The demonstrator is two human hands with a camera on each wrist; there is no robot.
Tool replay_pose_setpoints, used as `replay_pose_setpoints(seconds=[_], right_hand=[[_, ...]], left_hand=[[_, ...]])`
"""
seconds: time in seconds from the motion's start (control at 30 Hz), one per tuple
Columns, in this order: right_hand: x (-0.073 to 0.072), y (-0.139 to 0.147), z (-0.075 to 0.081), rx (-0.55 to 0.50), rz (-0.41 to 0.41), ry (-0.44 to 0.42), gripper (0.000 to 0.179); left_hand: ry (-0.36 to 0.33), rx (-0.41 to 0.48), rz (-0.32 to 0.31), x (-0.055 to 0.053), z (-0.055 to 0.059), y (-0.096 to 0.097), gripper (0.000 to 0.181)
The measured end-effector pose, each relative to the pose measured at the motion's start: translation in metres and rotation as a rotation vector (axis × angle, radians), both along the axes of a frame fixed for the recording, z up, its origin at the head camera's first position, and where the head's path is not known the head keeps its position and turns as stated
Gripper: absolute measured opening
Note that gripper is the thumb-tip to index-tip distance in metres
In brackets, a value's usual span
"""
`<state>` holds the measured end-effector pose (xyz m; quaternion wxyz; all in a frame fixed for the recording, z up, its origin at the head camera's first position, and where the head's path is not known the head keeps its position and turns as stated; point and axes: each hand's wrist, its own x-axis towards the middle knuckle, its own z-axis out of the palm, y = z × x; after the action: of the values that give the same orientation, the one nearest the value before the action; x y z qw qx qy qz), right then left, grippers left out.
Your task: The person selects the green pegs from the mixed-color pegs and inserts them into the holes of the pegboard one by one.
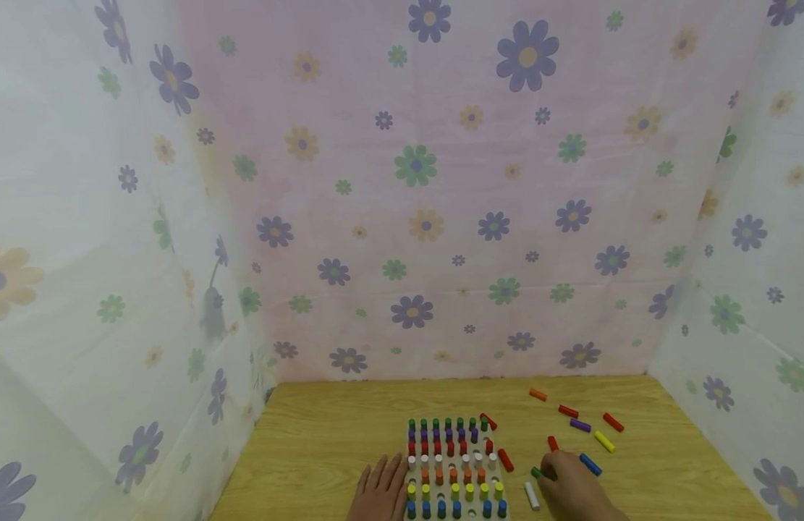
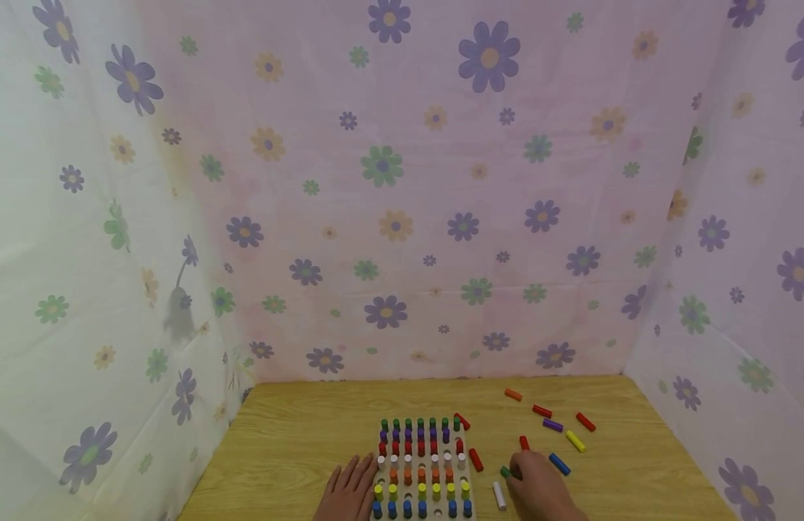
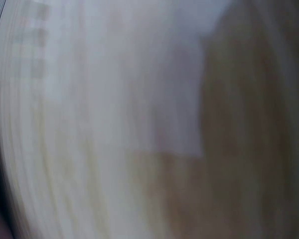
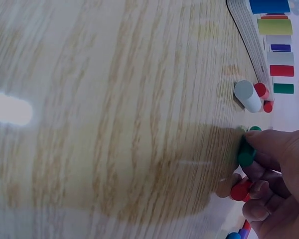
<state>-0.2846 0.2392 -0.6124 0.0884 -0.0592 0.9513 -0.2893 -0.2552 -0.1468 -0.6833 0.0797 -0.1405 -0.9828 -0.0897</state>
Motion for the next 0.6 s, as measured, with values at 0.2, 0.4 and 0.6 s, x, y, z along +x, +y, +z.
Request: replay_pose_setpoints(seconds=[0.2,0.4,0.6], right_hand=[[0.000,-0.001,0.001,0.007,0.006,0.010,0.009],[0.003,0.004,0.002,-0.064,0.010,0.000,0.009],[0.004,0.010,0.005,-0.179,0.018,-0.031,0.009]], left_hand=[[0.002,0.000,-0.004,0.001,-0.001,0.000,0.056],[-0.003,-0.006,-0.003,0.001,0.000,0.001,0.057],[-0.028,0.002,-0.005,0.000,0.001,0.000,0.058]])
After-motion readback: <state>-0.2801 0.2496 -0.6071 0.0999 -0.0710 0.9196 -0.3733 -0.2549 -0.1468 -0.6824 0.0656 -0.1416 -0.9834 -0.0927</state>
